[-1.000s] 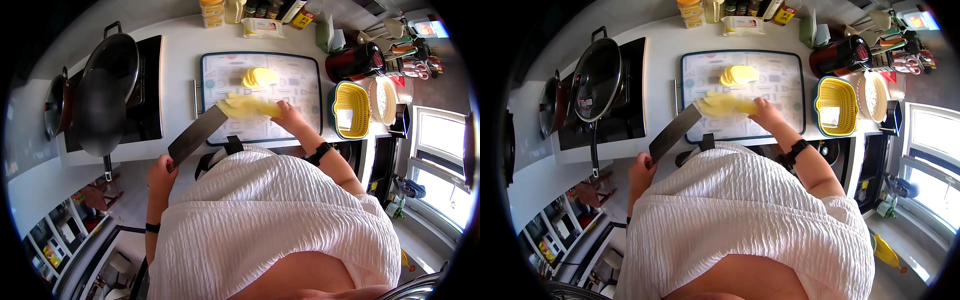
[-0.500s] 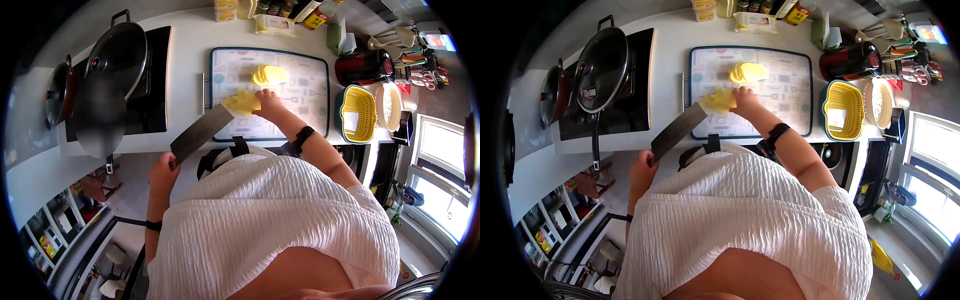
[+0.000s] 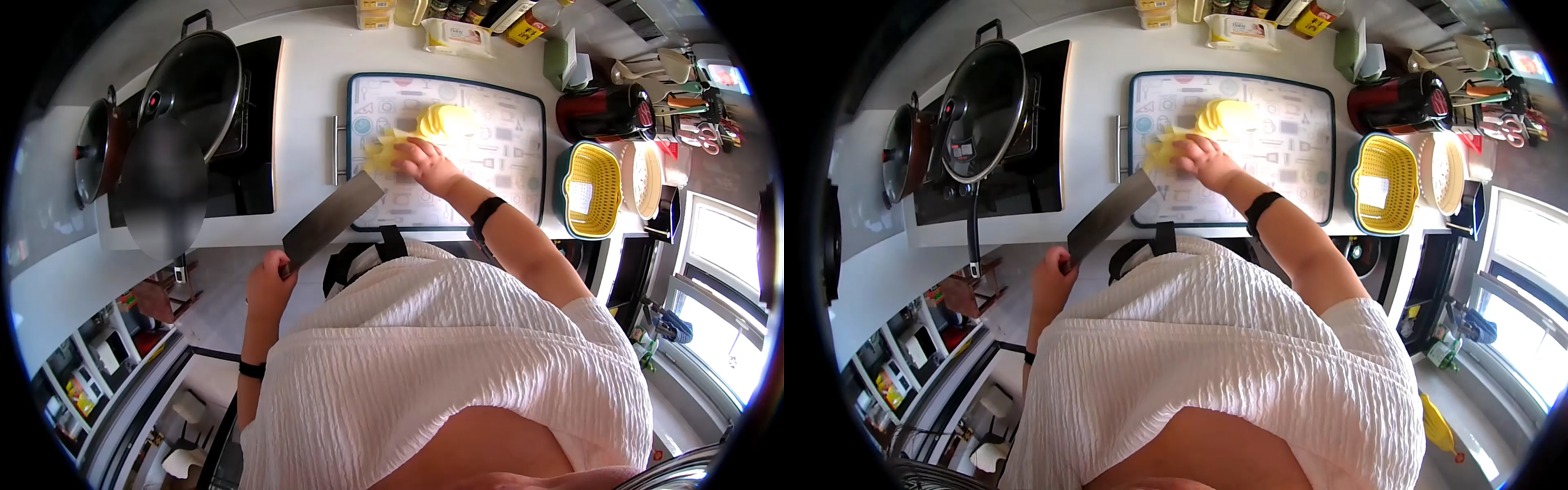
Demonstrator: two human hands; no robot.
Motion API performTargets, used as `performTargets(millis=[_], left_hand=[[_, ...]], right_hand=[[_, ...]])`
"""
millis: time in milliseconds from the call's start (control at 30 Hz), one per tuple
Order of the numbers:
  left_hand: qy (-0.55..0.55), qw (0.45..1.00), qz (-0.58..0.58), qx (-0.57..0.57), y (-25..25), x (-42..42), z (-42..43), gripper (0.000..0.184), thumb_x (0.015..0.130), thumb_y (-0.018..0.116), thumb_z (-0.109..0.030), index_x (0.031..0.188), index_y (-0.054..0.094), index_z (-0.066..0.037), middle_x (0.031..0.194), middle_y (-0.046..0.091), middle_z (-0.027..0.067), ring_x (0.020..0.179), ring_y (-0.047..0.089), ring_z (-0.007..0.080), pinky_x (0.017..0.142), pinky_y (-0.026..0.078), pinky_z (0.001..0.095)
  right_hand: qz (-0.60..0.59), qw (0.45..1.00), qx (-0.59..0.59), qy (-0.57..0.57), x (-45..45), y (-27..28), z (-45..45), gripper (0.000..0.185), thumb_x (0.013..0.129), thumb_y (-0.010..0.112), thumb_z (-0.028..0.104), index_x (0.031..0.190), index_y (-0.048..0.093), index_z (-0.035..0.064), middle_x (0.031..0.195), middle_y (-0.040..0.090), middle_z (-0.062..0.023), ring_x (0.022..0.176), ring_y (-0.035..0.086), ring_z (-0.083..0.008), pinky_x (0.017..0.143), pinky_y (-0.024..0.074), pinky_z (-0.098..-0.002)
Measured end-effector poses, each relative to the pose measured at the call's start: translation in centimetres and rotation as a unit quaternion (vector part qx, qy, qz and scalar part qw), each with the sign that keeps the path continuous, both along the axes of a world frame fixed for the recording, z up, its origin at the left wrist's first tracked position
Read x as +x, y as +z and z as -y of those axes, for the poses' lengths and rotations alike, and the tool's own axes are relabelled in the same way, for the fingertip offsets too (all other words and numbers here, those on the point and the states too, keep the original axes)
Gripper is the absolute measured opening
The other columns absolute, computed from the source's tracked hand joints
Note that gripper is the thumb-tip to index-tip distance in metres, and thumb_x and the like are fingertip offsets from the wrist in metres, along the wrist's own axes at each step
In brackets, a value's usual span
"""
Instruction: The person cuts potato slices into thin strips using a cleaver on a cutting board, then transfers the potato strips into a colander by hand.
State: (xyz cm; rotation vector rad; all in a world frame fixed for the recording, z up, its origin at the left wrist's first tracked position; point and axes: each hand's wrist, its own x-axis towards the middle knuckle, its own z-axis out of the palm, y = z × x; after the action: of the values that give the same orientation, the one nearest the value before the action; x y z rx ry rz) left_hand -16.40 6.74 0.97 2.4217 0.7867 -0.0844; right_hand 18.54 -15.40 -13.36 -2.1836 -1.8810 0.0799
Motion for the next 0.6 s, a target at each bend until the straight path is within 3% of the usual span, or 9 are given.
performTargets(millis=[100,133,233,267,367,433,500,600], left_hand=[[-0.002,1.0,0.002,0.001,-0.2,0.2,0.1,0.029,0.075,0.077,-0.014,0.093,0.054,-0.011,0.073,0.064,0.01,0.066,0.064,0.0332,0.059,0.049,0.0424],[-0.002,1.0,0.002,0.005,-0.3,0.4,0.1,0.029,0.075,0.077,-0.014,0.093,0.055,-0.011,0.073,0.064,0.0099,0.066,0.064,0.0331,0.059,0.049,0.0426],[0.005,0.999,-0.031,-0.005,0.0,0.9,0.3,0.03,0.074,0.077,-0.014,0.094,0.055,-0.011,0.074,0.064,0.0098,0.068,0.064,0.0333,0.06,0.049,0.0434],[0.004,1.0,-0.029,-0.006,-0.2,0.8,0.2,0.03,0.074,0.077,-0.014,0.094,0.055,-0.011,0.074,0.064,0.0099,0.069,0.064,0.0333,0.061,0.05,0.0435],[0.005,1.0,-0.025,-0.009,-0.9,0.7,0.3,0.031,0.074,0.077,-0.014,0.096,0.055,-0.011,0.076,0.065,0.0102,0.071,0.064,0.0334,0.063,0.05,0.0436],[0.005,1.0,-0.026,-0.013,-0.9,0.7,0.6,0.031,0.074,0.076,-0.014,0.097,0.056,-0.011,0.078,0.065,0.0105,0.072,0.065,0.0333,0.063,0.05,0.0434],[0.004,1.0,-0.023,-0.02,-0.5,1.1,0.9,0.03,0.075,0.076,-0.014,0.098,0.057,-0.011,0.079,0.066,0.0105,0.073,0.065,0.0333,0.064,0.05,0.0433],[-0.002,0.999,-0.04,-0.035,0.4,2.0,1.2,0.029,0.076,0.075,-0.013,0.099,0.058,-0.011,0.081,0.066,0.01,0.074,0.065,0.0327,0.064,0.05,0.0428]], right_hand=[[-0.001,0.999,-0.044,-0.005,0.8,1.2,-1.5,0.047,0.085,0.051,0.011,0.13,0.049,0.0264,0.144,0.037,-0.0034,0.136,0.034,-0.0319,0.109,0.0388,-0.0458],[0.007,0.997,-0.081,-0.005,0.9,1.8,-1.8,0.053,0.085,0.058,0.015,0.135,0.045,0.0271,0.145,0.036,-0.0036,0.137,0.033,-0.032,0.109,0.0381,-0.0475],[-0.053,0.997,-0.042,-0.039,-0.4,5.2,-1.7,0.061,0.083,0.068,0.024,0.138,0.043,0.0265,0.145,0.037,-0.0036,0.137,0.033,-0.0323,0.11,0.0358,-0.0493],[-0.025,0.998,-0.007,-0.052,0.0,5.7,-1.3,0.081,0.069,0.082,0.032,0.14,0.043,0.0252,0.141,0.042,-0.0043,0.135,0.036,-0.0313,0.11,0.0347,-0.0493],[-0.097,0.985,-0.011,-0.145,5.1,6.4,-0.4,0.088,0.065,0.085,0.038,0.14,0.043,0.0239,0.141,0.043,-0.006,0.133,0.038,-0.0313,0.11,0.0331,-0.0499],[-0.076,0.965,-0.093,-0.232,8.8,7.8,-0.3,0.095,0.062,0.086,0.045,0.142,0.041,0.021,0.141,0.044,-0.0097,0.131,0.039,-0.0342,0.106,0.0391,-0.0492],[-0.207,0.938,-0.137,-0.241,12.6,6.3,0.2,0.094,0.06,0.087,0.046,0.139,0.045,0.0176,0.139,0.048,-0.0125,0.128,0.043,-0.0358,0.104,0.0416,-0.0466],[-0.238,0.922,-0.205,-0.225,13.9,5.6,-0.1,0.092,0.057,0.088,0.046,0.134,0.052,0.0137,0.134,0.053,-0.014,0.124,0.048,-0.0369,0.102,0.0436,-0.0437]])
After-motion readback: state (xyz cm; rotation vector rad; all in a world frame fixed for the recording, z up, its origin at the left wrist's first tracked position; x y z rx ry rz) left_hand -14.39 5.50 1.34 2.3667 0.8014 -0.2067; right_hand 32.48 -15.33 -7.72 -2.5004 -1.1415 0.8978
